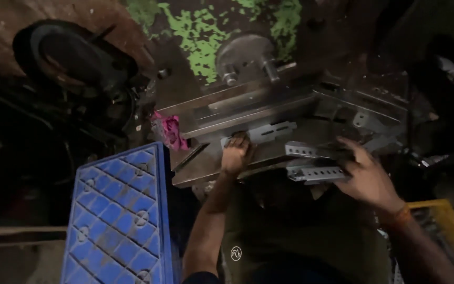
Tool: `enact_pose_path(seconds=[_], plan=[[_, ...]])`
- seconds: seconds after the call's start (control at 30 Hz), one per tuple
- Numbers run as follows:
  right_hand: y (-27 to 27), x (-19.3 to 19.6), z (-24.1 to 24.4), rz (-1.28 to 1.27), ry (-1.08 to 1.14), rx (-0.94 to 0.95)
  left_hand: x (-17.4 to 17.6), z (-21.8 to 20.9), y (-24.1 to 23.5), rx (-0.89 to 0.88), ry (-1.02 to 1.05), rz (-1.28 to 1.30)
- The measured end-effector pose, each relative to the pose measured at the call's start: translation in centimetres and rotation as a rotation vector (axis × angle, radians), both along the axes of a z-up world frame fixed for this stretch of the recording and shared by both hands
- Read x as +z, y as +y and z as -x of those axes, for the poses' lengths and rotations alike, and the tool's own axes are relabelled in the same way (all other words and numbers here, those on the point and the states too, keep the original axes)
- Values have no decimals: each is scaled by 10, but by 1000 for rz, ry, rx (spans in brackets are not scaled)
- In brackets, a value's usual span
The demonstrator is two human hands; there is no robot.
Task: Operating a stamping machine to process small metal plates.
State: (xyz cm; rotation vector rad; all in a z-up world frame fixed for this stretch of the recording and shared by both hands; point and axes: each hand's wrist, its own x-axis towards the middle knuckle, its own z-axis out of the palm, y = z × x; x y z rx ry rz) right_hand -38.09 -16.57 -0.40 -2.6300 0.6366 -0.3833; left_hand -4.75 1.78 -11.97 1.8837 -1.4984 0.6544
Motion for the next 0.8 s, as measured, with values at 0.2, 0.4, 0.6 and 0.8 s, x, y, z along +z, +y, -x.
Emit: enact_pose_path(seconds=[0.2, 0.4, 0.6, 0.8], plan=[[-17, 18, -88, 197, -66, 310, -10, -4, 3, -32, 95, -15], [-25, 47, -190, 13, 157, 453, -32, -15, 2, -31, 18, -85], [-61, 43, -285, 177, 362, 578, 3, -1, 1, -8, 158, -14], [-44, 54, -279, 41, 469, 518, 9, 2, 7, -11, 139, -22]])
